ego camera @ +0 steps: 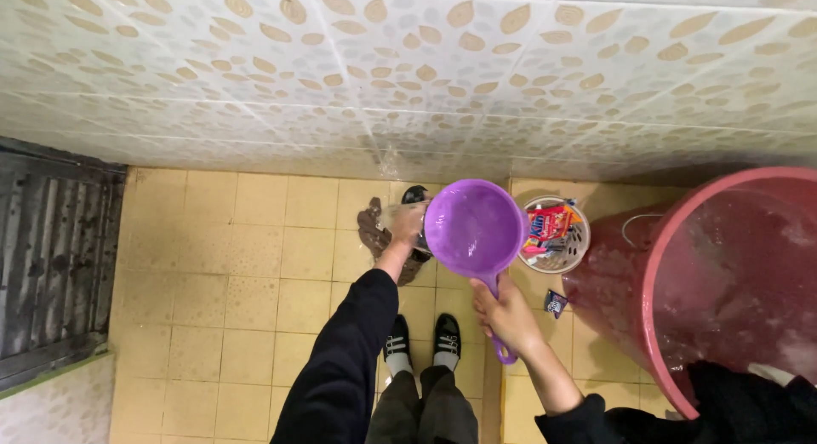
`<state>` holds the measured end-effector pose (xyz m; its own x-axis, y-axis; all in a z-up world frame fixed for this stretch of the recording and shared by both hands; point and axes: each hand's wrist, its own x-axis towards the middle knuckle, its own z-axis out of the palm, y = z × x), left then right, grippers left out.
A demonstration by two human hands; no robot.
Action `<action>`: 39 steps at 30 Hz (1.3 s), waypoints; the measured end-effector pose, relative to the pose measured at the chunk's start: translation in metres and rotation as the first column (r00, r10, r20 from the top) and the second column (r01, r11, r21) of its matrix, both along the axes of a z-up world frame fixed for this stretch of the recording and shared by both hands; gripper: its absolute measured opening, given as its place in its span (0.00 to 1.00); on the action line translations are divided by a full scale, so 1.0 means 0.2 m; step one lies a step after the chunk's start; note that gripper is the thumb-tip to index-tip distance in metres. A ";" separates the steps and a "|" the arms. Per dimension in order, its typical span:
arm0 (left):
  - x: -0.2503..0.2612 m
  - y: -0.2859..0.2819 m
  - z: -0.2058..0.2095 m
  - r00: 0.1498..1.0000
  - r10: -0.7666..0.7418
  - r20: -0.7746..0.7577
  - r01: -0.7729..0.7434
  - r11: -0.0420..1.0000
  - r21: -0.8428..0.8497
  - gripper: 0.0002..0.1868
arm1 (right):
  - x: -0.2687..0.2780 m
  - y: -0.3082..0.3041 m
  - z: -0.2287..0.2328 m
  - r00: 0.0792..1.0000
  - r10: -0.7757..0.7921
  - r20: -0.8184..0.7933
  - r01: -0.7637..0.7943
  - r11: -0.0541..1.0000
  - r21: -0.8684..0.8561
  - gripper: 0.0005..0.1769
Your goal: Rinsing and wringing out dark-colored clothes by hand in a bathroom using a water dipper and a basin.
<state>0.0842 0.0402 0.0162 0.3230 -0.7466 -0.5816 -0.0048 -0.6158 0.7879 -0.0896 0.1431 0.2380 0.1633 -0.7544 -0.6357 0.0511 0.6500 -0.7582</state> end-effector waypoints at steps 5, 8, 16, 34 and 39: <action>0.11 -0.03 -0.07 0.852 -0.502 0.151 0.434 0.837 0.333 0.37 | 0.07 -0.09 -0.03 0.943 0.139 -0.303 -0.154 0.988 -0.027 0.08; 0.17 -0.07 -0.22 0.547 -0.785 0.293 0.733 0.617 0.287 0.30 | 0.10 -0.14 -0.01 0.932 0.131 -0.338 -0.149 0.988 -0.027 0.09; 0.17 -0.02 -0.19 0.879 -0.476 -0.029 0.464 0.839 0.283 0.29 | 0.11 -0.14 -0.04 0.924 0.142 -0.354 -0.165 0.986 -0.034 0.11; 0.09 0.04 0.10 0.933 0.129 -0.336 -0.060 0.976 0.208 0.36 | 0.17 -0.16 0.04 0.889 0.213 -0.406 -0.242 0.970 -0.023 0.16; 0.10 0.04 -0.02 0.953 0.074 -0.295 -0.018 0.982 0.187 0.34 | 0.15 -0.16 0.04 0.809 0.289 -0.512 -0.333 0.943 0.005 0.17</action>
<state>0.1042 0.0481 0.0114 0.1446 -0.6092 -0.7797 0.2460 -0.7411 0.6247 -0.0592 0.1118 0.2463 0.0761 -0.7698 -0.6337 -0.5423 0.5014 -0.6742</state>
